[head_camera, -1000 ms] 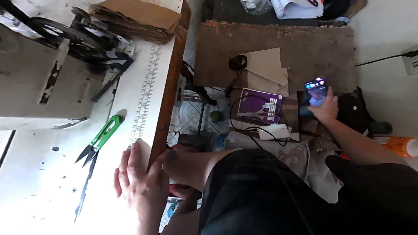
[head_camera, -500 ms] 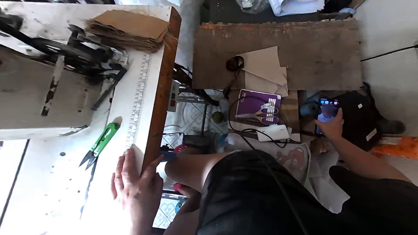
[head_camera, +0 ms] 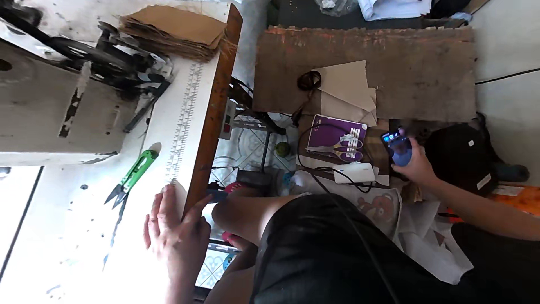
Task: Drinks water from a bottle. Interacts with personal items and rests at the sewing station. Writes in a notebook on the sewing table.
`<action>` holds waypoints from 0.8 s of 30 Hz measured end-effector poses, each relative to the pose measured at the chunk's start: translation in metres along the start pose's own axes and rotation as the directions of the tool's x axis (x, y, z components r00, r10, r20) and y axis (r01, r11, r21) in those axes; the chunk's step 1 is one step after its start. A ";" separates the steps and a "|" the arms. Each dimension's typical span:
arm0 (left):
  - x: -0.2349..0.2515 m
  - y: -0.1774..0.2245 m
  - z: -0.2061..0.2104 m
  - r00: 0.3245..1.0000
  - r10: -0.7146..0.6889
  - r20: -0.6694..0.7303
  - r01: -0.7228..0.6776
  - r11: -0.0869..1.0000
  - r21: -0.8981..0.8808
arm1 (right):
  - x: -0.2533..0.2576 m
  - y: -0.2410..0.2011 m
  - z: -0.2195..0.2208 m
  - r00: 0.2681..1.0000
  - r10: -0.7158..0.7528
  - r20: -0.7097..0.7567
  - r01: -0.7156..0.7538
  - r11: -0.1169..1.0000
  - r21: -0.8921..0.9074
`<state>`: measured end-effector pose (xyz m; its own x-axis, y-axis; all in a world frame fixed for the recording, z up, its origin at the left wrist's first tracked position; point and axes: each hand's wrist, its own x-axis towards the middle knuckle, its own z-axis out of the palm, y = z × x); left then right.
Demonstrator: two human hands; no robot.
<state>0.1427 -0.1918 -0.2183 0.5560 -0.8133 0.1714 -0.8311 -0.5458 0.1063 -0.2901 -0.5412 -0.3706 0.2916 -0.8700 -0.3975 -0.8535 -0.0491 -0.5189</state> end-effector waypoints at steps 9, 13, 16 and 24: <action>0.000 0.000 -0.001 1.000 0.014 0.011 -0.014 1.000 -0.006 | -0.044 0.037 0.004 0.872 0.112 0.476 -0.098 0.994 -0.056; -0.001 -0.003 0.000 1.000 0.018 0.008 -0.018 1.000 -0.023 | -0.054 0.045 0.003 0.846 0.281 0.454 -0.330 0.943 0.031; -0.002 -0.006 0.002 1.000 0.024 0.018 -0.023 0.999 -0.041 | -0.051 0.044 0.003 0.832 0.435 0.344 -0.475 0.879 0.037; -0.002 -0.005 0.002 1.000 0.007 0.017 -0.007 1.000 -0.026 | -0.001 0.045 0.014 0.783 0.620 0.041 -0.621 0.784 0.005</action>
<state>0.1461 -0.1878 -0.2207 0.5502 -0.8205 0.1553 -0.8347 -0.5350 0.1303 -0.3229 -0.5360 -0.4047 -0.2831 -0.6920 -0.6641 -0.8480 0.5041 -0.1638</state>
